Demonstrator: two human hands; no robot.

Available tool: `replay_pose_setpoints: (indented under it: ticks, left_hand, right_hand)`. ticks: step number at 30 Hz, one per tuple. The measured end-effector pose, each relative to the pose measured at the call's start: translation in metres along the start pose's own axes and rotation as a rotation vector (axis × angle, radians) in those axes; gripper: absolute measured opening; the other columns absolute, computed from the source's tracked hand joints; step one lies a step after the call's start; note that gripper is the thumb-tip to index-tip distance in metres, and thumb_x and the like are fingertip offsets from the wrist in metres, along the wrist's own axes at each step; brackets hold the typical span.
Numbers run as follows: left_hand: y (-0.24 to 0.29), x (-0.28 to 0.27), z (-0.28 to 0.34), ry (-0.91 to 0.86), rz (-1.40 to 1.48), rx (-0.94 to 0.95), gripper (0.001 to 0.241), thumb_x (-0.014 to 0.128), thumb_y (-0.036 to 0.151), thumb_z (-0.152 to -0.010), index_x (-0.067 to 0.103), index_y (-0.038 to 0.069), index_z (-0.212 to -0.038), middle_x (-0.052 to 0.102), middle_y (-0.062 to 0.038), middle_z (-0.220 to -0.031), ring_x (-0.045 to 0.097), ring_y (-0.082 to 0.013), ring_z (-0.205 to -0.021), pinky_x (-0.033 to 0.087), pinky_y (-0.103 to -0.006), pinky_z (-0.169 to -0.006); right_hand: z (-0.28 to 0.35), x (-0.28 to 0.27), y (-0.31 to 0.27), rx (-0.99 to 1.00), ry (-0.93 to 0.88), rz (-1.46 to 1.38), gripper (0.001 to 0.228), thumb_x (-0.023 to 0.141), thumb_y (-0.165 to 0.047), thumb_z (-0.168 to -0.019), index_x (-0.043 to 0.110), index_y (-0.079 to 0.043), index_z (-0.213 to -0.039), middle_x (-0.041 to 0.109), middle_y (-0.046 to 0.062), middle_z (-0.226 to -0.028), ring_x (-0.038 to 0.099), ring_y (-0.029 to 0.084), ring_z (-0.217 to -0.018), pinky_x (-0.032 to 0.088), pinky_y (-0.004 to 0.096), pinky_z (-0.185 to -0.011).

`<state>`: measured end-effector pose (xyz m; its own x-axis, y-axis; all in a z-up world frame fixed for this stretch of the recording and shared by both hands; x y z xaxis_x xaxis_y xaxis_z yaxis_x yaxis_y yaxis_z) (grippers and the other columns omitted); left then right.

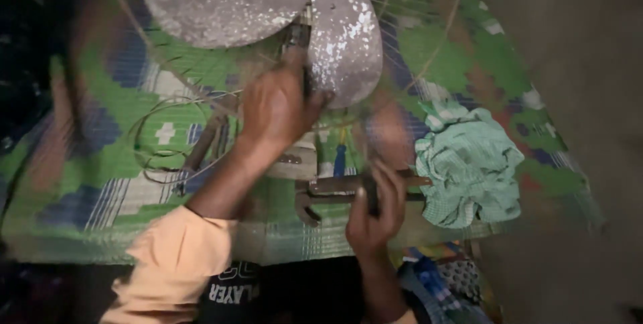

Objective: Disassembling and inspecting a table fan for repair.

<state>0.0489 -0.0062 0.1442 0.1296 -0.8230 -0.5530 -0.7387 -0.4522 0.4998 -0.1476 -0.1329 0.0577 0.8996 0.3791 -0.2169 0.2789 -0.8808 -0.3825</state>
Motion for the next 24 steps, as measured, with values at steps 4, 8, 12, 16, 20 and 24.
replay_pose_setpoints:
  ticks: [4, 8, 12, 16, 20, 24]
  left_hand:
    - [-0.022, 0.017, -0.002, -0.036, 0.049, -0.13, 0.05, 0.085, 0.024, -0.078, 0.06, 0.002, -0.116, 0.07, -0.019, -0.078, 0.07, -0.0407, -0.076, 0.053, -0.052, -0.067]
    - [-0.031, 0.028, -0.007, -0.062, 0.118, -0.168, 0.036, 0.085, 0.025, -0.077, 0.067, 0.006, -0.101, 0.072, -0.015, -0.077, 0.071, -0.0382, -0.075, 0.053, -0.0514, -0.066]
    - [-0.043, 0.041, 0.002, -0.091, 0.129, -0.145, 0.024, 0.081, 0.02, -0.082, 0.068, 0.005, -0.094, 0.072, -0.016, -0.079, 0.07, -0.0404, -0.078, 0.053, -0.0529, -0.068]
    - [-0.036, 0.036, -0.002, -0.092, 0.162, -0.159, 0.018, 0.076, 0.017, -0.084, 0.068, 0.005, -0.094, 0.071, -0.017, -0.079, 0.07, -0.04, -0.078, 0.053, -0.0527, -0.069]
    - [-0.044, 0.033, -0.004, -0.119, 0.206, -0.23, 0.02, 0.076, 0.018, -0.082, 0.067, 0.004, -0.092, 0.07, -0.017, -0.076, 0.07, -0.038, -0.074, 0.052, -0.0511, -0.066]
    - [-0.04, 0.04, 0.01, -0.124, 0.202, -0.188, 0.019, 0.078, 0.017, -0.084, 0.067, 0.004, -0.093, 0.069, -0.018, -0.076, 0.07, -0.0378, -0.073, 0.052, -0.0504, -0.066]
  right_hand:
    - [-0.021, 0.013, 0.005, -0.007, -0.114, 0.043, 0.032, 0.062, 0.0, -0.097, 0.063, 0.007, -0.128, 0.066, 0.025, -0.125, 0.069, 0.037, -0.113, 0.057, 0.041, -0.099]
    - [-0.019, 0.019, 0.013, -0.011, -0.187, 0.052, 0.032, 0.063, 0.002, -0.096, 0.065, 0.009, -0.128, 0.067, 0.026, -0.128, 0.071, 0.038, -0.117, 0.058, 0.042, -0.1]
    - [-0.03, 0.026, 0.025, 0.029, -0.214, 0.0, 0.027, 0.065, 0.002, -0.097, 0.068, 0.008, -0.123, 0.07, 0.024, -0.121, 0.073, 0.036, -0.11, 0.058, 0.04, -0.096]
    - [-0.073, 0.033, 0.023, -0.011, -0.19, 0.007, 0.025, 0.066, 0.002, -0.094, 0.07, 0.008, -0.118, 0.071, 0.023, -0.116, 0.073, 0.035, -0.106, 0.058, 0.04, -0.093]
    - [-0.071, 0.027, 0.018, -0.106, -0.221, -0.004, 0.017, 0.065, 0.001, -0.095, 0.07, 0.005, -0.111, 0.071, 0.021, -0.113, 0.073, 0.035, -0.105, 0.058, 0.042, -0.092]
    - [-0.056, 0.007, 0.05, -0.061, -0.241, 0.081, 0.005, 0.067, -0.001, -0.094, 0.071, 0.001, -0.096, 0.073, 0.017, -0.096, 0.072, 0.032, -0.089, 0.056, 0.041, -0.081]
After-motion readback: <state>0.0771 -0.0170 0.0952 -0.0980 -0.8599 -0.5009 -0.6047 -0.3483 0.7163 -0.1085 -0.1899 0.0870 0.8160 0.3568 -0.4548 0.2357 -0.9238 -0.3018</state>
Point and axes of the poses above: each hand's wrist, its own z-axis away from the middle knuckle, its own x-axis out of the palm, y = z × x, the point moved 7 cm from there along -z, towards the middle knuckle
